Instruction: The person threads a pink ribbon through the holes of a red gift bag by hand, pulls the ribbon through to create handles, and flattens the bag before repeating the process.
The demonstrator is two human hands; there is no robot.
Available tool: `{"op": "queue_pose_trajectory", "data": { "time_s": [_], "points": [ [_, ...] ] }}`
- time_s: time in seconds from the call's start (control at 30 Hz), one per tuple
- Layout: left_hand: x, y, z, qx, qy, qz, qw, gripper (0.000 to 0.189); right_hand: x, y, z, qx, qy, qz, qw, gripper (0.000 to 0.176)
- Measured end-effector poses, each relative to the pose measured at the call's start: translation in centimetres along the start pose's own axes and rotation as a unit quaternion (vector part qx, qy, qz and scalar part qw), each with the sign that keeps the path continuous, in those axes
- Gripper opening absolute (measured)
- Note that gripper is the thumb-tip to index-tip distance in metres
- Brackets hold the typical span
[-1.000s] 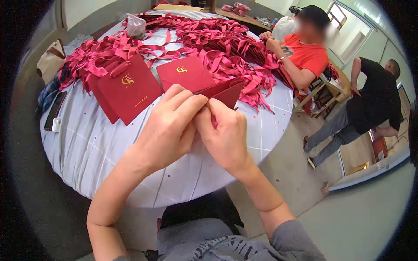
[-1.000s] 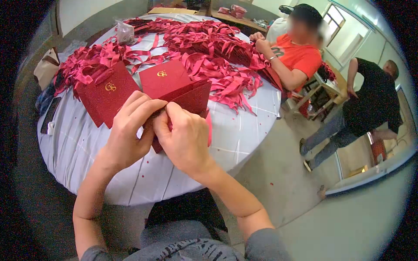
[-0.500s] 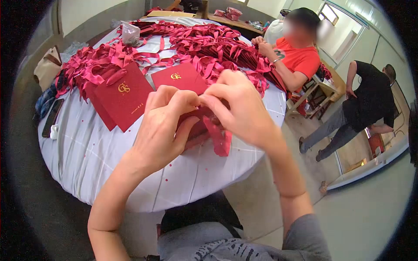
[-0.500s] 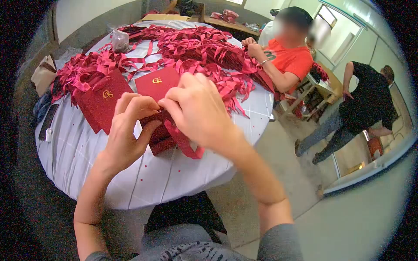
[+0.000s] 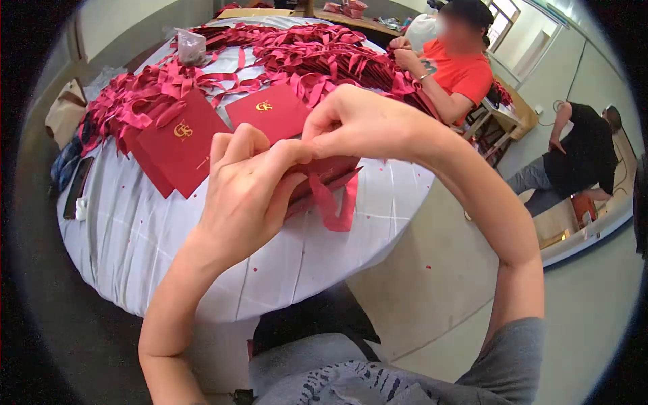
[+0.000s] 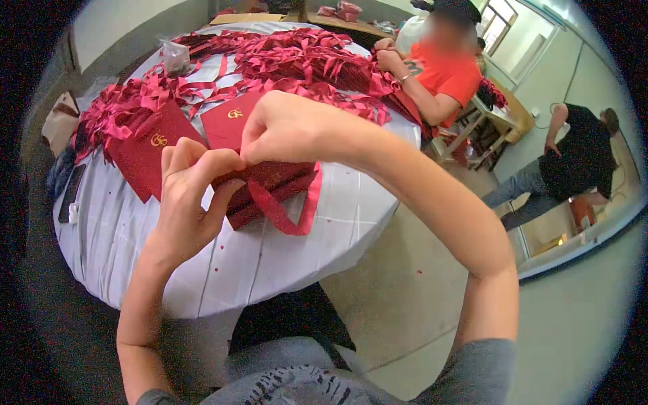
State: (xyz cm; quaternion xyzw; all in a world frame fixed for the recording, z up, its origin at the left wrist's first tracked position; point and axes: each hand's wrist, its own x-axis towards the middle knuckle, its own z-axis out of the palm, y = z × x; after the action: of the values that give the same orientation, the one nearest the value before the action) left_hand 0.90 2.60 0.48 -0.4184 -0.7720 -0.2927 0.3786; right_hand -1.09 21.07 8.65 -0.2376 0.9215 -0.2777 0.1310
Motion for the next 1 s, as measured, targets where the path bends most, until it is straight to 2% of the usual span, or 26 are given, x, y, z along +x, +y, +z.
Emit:
{"op": "queue_pose_trajectory", "data": {
  "time_s": [0.17, 0.4, 0.47, 0.5, 0.6, 0.67, 0.73, 0.8, 0.83, 0.9, 0.93, 1.0],
  "points": [
    [0.1, -0.4, 0.0, -0.048, -0.016, -0.027, 0.998, 0.023, 0.4, 0.5, 1.1, 0.093, 0.077, 0.003, 0.993, 0.018],
    [0.2, -1.0, 0.1, -0.054, 0.005, -0.032, 0.998, 0.020, 1.4, 1.2, 1.2, 0.114, 0.082, -0.013, 0.990, 0.016],
    [0.0, -0.5, -0.1, -0.089, -0.036, -0.021, 0.995, 0.022, 2.4, 2.1, 0.3, 0.204, 0.136, -0.075, 0.967, 0.018],
    [0.0, 0.0, -0.1, -0.083, -0.038, -0.024, 0.996, 0.022, 3.0, 2.3, -1.0, 0.166, 0.144, -0.064, 0.973, 0.021],
    [0.1, -0.4, 0.1, -0.050, -0.021, -0.022, 0.998, 0.022, 3.0, 1.9, -1.2, 0.159, 0.145, -0.132, 0.968, 0.022],
    [0.3, -0.2, -0.1, -0.053, -0.040, -0.031, 0.997, 0.023, 3.1, 1.4, -1.8, 0.143, 0.171, -0.116, 0.968, 0.021],
    [0.3, -0.3, -0.1, -0.028, -0.043, 0.007, 0.999, 0.024, 3.4, 1.1, -1.6, 0.176, 0.196, -0.117, 0.958, 0.019],
    [0.2, -0.4, 0.1, -0.031, -0.040, 0.008, 0.999, 0.022, 3.7, 0.9, -1.6, 0.212, 0.257, -0.138, 0.933, 0.017],
    [0.1, -0.5, 0.1, -0.034, -0.037, 0.007, 0.999, 0.021, 3.9, 1.0, -1.5, 0.214, 0.255, -0.142, 0.932, 0.017],
    [0.0, -0.6, 0.1, -0.030, -0.030, -0.001, 0.999, 0.020, 4.4, 1.5, -1.1, 0.123, 0.323, -0.186, 0.920, 0.019],
    [0.0, -0.8, 0.2, -0.030, -0.021, -0.006, 0.999, 0.018, 4.5, 1.6, -0.3, 0.088, 0.411, -0.218, 0.881, 0.017],
    [-0.1, -1.6, 0.4, -0.030, 0.003, -0.028, 0.999, 0.018, 1.8, 0.0, 0.7, 0.105, 0.467, -0.209, 0.853, 0.015]
  ]
}}
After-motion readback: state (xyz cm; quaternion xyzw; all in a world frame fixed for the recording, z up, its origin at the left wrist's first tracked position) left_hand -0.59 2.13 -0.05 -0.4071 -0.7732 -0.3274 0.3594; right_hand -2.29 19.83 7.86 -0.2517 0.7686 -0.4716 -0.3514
